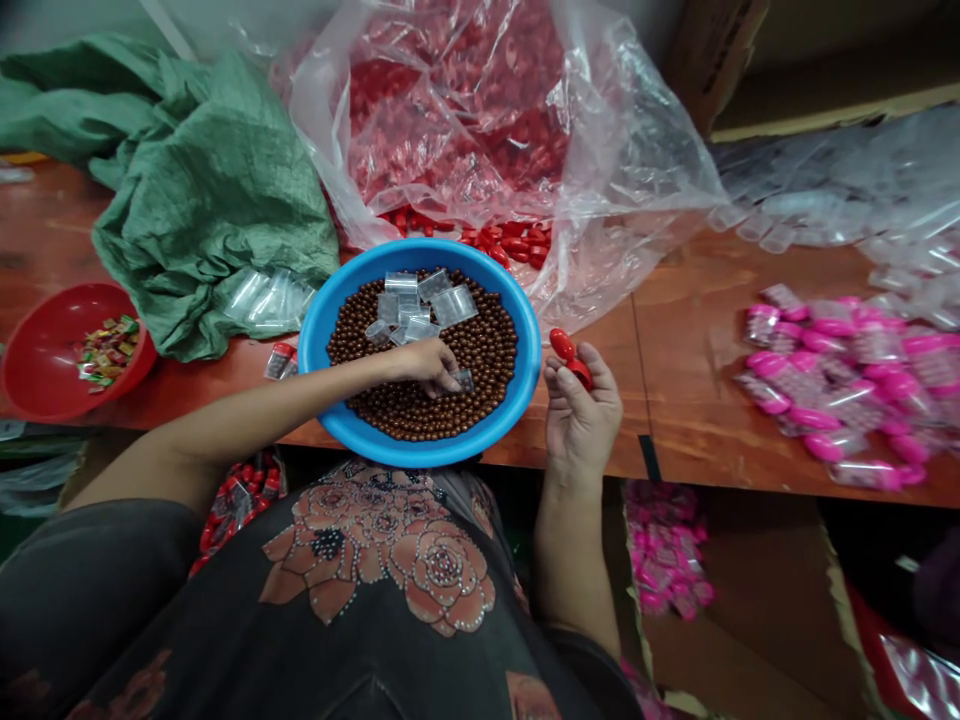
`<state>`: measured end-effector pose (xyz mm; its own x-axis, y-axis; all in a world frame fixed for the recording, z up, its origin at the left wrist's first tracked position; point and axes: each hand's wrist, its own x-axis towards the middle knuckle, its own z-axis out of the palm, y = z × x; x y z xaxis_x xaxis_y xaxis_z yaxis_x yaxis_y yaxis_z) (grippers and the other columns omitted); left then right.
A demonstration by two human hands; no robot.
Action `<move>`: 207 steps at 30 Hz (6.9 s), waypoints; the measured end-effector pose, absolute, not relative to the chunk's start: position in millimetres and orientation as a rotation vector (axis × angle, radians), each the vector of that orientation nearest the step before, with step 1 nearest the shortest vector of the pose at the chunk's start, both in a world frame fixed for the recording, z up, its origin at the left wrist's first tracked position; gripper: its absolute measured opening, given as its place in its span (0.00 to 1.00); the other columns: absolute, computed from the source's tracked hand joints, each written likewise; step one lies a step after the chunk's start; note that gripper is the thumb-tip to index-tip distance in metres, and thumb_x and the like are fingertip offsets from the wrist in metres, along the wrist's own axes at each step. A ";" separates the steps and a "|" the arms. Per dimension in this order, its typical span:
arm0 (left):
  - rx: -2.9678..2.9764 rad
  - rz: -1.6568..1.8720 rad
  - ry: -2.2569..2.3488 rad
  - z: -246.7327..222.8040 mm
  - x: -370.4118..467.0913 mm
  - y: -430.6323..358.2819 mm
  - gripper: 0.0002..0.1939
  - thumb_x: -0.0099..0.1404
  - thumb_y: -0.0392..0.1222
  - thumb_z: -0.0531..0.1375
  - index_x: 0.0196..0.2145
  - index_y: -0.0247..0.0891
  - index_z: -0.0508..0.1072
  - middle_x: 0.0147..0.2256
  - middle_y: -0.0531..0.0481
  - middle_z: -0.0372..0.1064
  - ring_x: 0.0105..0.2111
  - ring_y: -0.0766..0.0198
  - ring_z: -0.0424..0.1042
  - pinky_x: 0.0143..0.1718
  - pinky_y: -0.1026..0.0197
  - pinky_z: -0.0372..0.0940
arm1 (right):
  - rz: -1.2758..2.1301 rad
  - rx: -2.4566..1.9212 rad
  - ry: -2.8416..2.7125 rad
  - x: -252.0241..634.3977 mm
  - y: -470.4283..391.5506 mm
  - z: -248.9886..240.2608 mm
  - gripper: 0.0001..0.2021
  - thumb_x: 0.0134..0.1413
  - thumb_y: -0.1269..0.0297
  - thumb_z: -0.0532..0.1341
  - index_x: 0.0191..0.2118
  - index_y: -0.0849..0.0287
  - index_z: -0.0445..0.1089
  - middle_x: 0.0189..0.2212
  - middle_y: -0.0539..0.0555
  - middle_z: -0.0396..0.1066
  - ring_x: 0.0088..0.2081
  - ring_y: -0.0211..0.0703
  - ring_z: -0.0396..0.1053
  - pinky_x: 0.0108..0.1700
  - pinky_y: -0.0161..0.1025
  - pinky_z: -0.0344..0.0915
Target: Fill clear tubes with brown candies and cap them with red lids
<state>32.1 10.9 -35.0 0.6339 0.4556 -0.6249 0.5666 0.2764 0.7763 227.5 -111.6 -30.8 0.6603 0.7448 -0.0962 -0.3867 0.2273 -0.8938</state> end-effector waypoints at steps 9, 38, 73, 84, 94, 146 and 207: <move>1.060 0.006 0.874 -38.0 38.2 6.0 0.08 0.46 0.25 0.69 0.25 0.32 0.77 0.23 0.50 0.74 0.25 0.64 0.74 0.36 0.53 0.75 | 0.771 -1.124 -0.541 229.5 -114.0 -38.2 0.16 0.47 0.63 0.69 0.45 0.53 0.75 0.35 0.49 0.74 0.32 0.35 0.70 0.34 0.36 0.68; 0.988 0.516 0.748 40.1 -31.9 -30.5 0.20 0.49 0.34 0.71 0.42 0.35 0.77 0.42 0.46 0.77 0.42 0.62 0.74 0.50 0.54 0.66 | 1.111 -1.058 -0.830 172.0 -74.7 24.7 0.24 0.51 0.60 0.69 0.54 0.45 0.67 0.39 0.47 0.74 0.32 0.35 0.76 0.35 0.33 0.76; 1.078 0.742 0.768 28.0 -56.6 -55.6 0.23 0.56 0.42 0.69 0.50 0.40 0.78 0.50 0.45 0.76 0.51 0.58 0.75 0.57 0.53 0.66 | 0.798 -1.261 -1.512 148.4 -84.8 45.0 0.09 0.53 0.63 0.69 0.41 0.46 0.80 0.38 0.49 0.79 0.39 0.41 0.76 0.44 0.43 0.72; 0.973 0.825 0.834 27.7 -51.0 -59.8 0.25 0.53 0.41 0.71 0.49 0.41 0.79 0.49 0.45 0.78 0.49 0.57 0.76 0.54 0.51 0.70 | 0.348 -1.233 -1.566 128.0 -91.7 30.6 0.14 0.58 0.67 0.64 0.48 0.44 0.77 0.43 0.51 0.79 0.43 0.45 0.76 0.50 0.49 0.74; 0.964 0.912 0.839 26.9 -45.7 -67.6 0.23 0.53 0.41 0.70 0.48 0.40 0.79 0.47 0.45 0.78 0.48 0.57 0.77 0.55 0.50 0.69 | 0.445 -1.196 -1.541 125.9 -90.4 26.0 0.14 0.59 0.65 0.64 0.49 0.42 0.76 0.44 0.50 0.78 0.45 0.45 0.76 0.51 0.50 0.74; 0.908 0.547 0.717 34.3 -46.0 -59.2 0.28 0.66 0.60 0.58 0.56 0.39 0.71 0.29 0.50 0.70 0.28 0.66 0.69 0.31 0.62 0.68 | 0.893 -1.207 -1.724 144.9 -91.6 20.8 0.29 0.47 0.45 0.70 0.54 0.49 0.68 0.49 0.56 0.72 0.48 0.52 0.73 0.50 0.53 0.72; 2.846 0.356 1.084 16.5 -96.5 11.5 0.15 0.70 0.33 0.53 0.47 0.40 0.77 0.46 0.42 0.73 0.46 0.55 0.69 0.48 0.54 0.64 | 0.472 -1.729 -1.385 254.6 53.0 -67.3 0.21 0.52 0.51 0.57 0.43 0.63 0.75 0.42 0.62 0.76 0.44 0.50 0.72 0.50 0.49 0.69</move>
